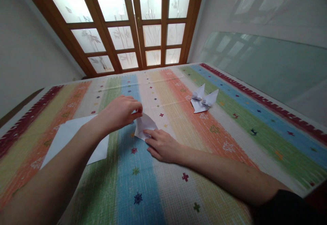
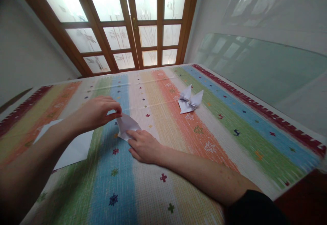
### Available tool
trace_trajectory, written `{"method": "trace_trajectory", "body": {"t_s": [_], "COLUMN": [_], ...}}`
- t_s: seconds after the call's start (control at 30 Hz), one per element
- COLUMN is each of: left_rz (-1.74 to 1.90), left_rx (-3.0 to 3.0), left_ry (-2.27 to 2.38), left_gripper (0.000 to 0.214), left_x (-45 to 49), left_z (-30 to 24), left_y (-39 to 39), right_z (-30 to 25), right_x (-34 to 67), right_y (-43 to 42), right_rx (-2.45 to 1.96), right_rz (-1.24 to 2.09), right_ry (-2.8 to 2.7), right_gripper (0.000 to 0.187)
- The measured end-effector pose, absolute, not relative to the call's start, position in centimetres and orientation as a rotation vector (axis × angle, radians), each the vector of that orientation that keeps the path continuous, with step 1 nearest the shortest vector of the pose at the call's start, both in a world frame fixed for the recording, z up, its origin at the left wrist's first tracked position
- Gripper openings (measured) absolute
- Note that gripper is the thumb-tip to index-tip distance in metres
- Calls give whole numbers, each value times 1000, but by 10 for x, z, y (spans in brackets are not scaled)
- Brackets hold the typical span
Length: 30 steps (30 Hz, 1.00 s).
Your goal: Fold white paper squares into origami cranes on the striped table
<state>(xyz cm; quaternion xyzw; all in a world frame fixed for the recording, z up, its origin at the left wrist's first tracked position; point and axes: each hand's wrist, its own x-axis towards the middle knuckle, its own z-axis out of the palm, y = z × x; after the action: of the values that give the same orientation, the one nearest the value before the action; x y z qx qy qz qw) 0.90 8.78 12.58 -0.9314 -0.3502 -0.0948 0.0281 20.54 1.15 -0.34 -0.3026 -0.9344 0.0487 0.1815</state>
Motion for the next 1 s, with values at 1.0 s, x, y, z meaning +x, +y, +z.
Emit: {"method": "trace_trajectory", "body": {"t_s": [1.0], "left_rz": [-900], "left_rx": [-2780], "left_ry": [-1407], "left_gripper": [23], "left_x": [5], "left_z": [99], "left_y": [69], "right_z": [-3], "right_x": [205], "right_y": [11], "right_rx": [-874], "right_rz": [114], "right_ry": [-2639], "right_gripper": [25]}}
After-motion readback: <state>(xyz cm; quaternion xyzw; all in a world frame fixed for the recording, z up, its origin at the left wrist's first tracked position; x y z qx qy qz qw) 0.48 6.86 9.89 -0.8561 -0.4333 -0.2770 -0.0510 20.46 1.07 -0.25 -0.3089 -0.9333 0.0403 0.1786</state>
